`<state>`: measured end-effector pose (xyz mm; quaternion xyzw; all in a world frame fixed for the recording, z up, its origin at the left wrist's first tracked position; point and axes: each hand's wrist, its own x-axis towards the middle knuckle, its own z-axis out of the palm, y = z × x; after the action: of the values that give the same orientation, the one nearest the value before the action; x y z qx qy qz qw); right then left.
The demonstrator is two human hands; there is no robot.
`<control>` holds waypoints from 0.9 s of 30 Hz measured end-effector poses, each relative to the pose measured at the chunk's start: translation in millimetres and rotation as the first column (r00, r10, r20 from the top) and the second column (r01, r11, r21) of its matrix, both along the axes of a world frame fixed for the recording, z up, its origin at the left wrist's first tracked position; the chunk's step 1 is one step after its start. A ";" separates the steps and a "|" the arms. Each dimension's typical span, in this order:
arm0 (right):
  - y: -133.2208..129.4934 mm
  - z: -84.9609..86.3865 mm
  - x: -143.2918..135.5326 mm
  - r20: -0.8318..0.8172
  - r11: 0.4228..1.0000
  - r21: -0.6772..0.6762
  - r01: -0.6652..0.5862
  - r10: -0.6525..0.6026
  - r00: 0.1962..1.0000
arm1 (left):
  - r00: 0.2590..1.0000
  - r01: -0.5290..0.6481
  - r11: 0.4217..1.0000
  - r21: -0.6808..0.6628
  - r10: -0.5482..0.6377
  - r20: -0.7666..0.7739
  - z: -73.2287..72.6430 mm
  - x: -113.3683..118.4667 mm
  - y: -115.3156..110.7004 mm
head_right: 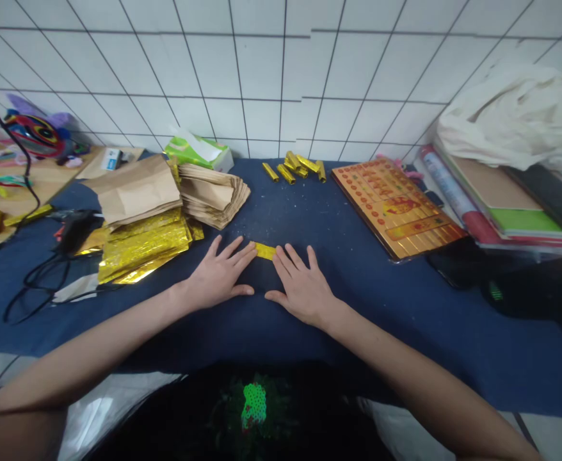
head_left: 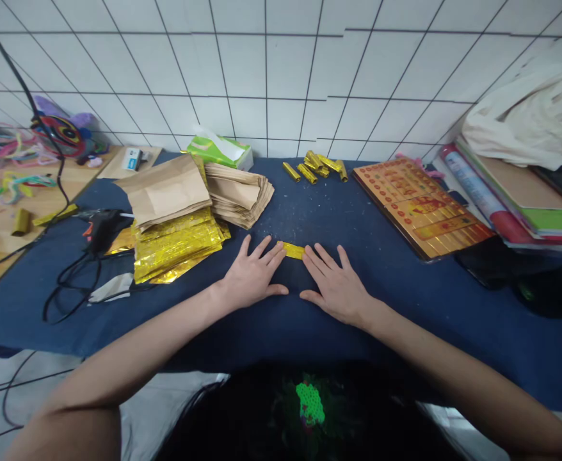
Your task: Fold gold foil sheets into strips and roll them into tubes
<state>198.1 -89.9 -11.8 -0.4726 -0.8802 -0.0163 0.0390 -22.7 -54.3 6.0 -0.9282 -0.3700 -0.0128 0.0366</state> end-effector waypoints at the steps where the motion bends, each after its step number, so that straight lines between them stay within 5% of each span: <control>1: -1.3 -0.1 0.2 0.002 1.000 0.002 -0.006 0.006 1.000 | 1.000 0.000 1.000 0.000 0.000 -0.005 -0.6 -0.8 2.5; 7: -3.8 1.8 0.1 -0.005 1.000 0.017 -0.019 0.019 1.000 | 0.999 -0.050 0.999 0.019 0.051 -0.003 2.6 19.8 -8.1; 11: -2.4 2.3 -0.3 0.000 0.999 -0.001 -0.035 0.035 0.999 | 0.989 0.142 0.989 -0.043 -0.140 0.050 1.0 44.3 -21.8; 13: -2.4 1.9 0.0 -0.004 0.999 -0.011 -0.032 0.032 0.999 | 0.989 0.142 0.988 -0.053 -0.139 0.043 -3.4 48.1 -19.9; 20: -1.5 4.1 0.9 -0.015 1.000 0.002 0.008 -0.008 1.000 | 1.000 0.024 0.999 -0.049 -0.024 0.002 -10.2 21.4 1.2; 27: 22.0 10.8 11.3 -0.004 0.999 -0.003 0.034 -0.034 0.999 | 0.999 0.032 0.999 -0.016 -0.032 -0.012 0.7 12.2 -24.1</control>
<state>209.4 -67.9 -1.0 -0.4876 -0.8720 -0.0148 0.0401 -10.5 -78.4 6.7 -0.9344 -0.3548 -0.0049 0.0311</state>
